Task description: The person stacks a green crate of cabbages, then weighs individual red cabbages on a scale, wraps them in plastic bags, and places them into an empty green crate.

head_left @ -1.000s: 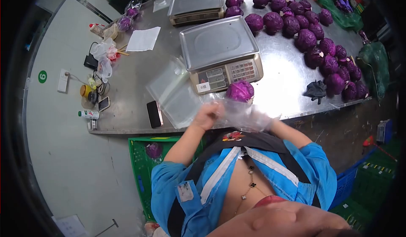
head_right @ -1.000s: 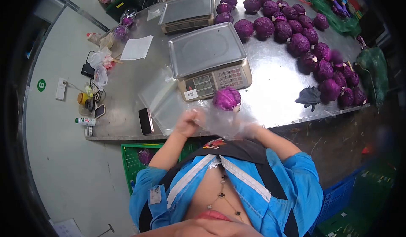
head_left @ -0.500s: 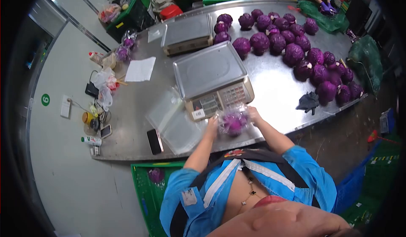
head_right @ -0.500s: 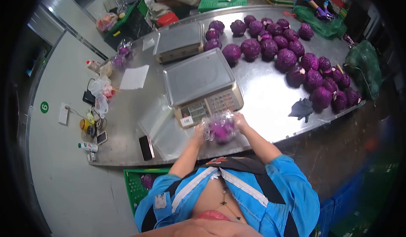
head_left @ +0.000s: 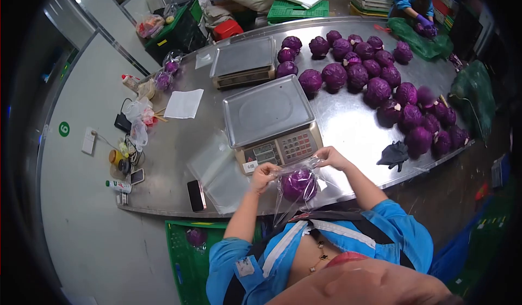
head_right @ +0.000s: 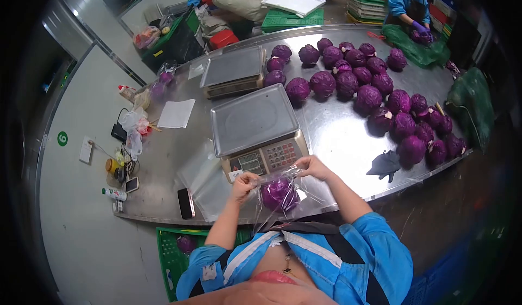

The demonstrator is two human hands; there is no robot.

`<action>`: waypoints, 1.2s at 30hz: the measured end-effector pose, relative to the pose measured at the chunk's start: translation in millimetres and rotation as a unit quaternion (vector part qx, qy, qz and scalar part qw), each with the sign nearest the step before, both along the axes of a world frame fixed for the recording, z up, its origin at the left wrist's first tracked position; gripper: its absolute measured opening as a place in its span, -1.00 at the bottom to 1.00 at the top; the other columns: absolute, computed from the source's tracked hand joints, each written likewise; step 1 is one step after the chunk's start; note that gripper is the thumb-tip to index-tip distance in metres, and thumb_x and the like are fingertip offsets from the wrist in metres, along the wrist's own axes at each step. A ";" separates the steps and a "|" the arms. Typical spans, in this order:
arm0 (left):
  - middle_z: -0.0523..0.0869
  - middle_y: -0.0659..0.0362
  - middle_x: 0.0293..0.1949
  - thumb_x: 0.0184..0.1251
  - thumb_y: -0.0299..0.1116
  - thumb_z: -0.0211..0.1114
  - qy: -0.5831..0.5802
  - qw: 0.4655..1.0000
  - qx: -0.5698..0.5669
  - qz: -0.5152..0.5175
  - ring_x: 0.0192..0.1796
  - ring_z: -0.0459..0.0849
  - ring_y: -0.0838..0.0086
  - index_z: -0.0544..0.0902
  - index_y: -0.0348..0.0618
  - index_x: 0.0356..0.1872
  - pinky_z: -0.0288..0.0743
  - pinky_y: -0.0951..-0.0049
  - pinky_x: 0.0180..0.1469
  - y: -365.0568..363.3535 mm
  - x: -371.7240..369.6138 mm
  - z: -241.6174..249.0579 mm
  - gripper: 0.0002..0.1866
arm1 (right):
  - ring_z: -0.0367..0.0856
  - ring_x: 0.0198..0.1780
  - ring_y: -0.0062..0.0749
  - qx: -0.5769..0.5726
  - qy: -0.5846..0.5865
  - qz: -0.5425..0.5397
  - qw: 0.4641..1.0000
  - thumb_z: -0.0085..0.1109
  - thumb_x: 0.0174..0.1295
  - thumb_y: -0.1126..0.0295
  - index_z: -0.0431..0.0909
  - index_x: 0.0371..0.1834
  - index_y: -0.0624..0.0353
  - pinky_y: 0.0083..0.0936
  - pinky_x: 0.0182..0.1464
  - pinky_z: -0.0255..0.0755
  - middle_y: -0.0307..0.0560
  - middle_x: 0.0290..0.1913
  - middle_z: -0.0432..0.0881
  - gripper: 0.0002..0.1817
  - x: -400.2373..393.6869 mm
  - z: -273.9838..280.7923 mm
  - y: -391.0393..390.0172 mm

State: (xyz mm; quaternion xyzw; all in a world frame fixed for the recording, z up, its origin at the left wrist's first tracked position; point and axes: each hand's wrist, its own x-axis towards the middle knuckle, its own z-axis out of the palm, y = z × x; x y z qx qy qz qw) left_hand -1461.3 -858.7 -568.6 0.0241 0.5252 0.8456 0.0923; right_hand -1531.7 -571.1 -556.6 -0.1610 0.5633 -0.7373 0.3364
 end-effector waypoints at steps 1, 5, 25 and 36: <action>0.66 0.14 -0.34 -0.10 -0.54 0.32 0.076 0.983 -0.162 -0.033 -0.31 0.62 0.43 0.60 -0.20 -0.37 0.49 0.44 -0.22 0.2 -6.4 27.9 -0.81 | 0.59 -0.29 -0.50 0.093 0.104 0.025 0.990 0.30 -0.12 0.52 0.57 -0.27 0.26 -0.54 -0.12 0.42 -0.18 -0.34 0.64 -0.73 -7.5 32.5 10.8; 0.64 0.15 -0.43 -0.04 -0.46 0.29 0.322 0.774 -0.540 -0.072 -0.34 0.62 0.40 0.62 -0.14 -0.42 0.46 0.50 -0.29 18.4 15.4 117.4 -0.90 | 0.60 -0.37 -0.38 0.247 0.350 0.039 0.903 0.35 -0.17 0.43 0.63 -0.51 0.14 -0.50 -0.21 0.43 -0.15 -0.45 0.64 -0.88 8.0 123.7 40.2; 0.26 -0.17 0.10 -0.28 0.03 0.44 0.264 0.822 -0.504 -0.015 0.14 0.29 -0.02 0.15 -0.36 0.16 0.24 0.14 0.14 135.9 99.4 136.1 0.00 | 0.40 -0.37 -0.48 0.428 0.592 0.036 0.682 0.03 -0.15 0.38 0.49 -0.71 -0.01 -0.53 -0.22 0.18 -0.31 -0.57 0.35 -0.92 288.7 43.5 12.7; 0.62 -0.10 -0.29 -0.26 -0.10 0.45 0.192 0.721 -0.634 -0.204 -0.13 0.60 0.15 0.48 -0.32 -0.03 0.46 0.27 -0.12 71.5 74.0 -4.7 -0.29 | 0.43 -0.33 -0.46 0.465 0.576 0.062 0.670 0.01 -0.09 0.37 0.57 -0.56 -0.01 -0.50 -0.23 0.21 -0.29 -0.54 0.40 -0.89 310.7 19.7 6.2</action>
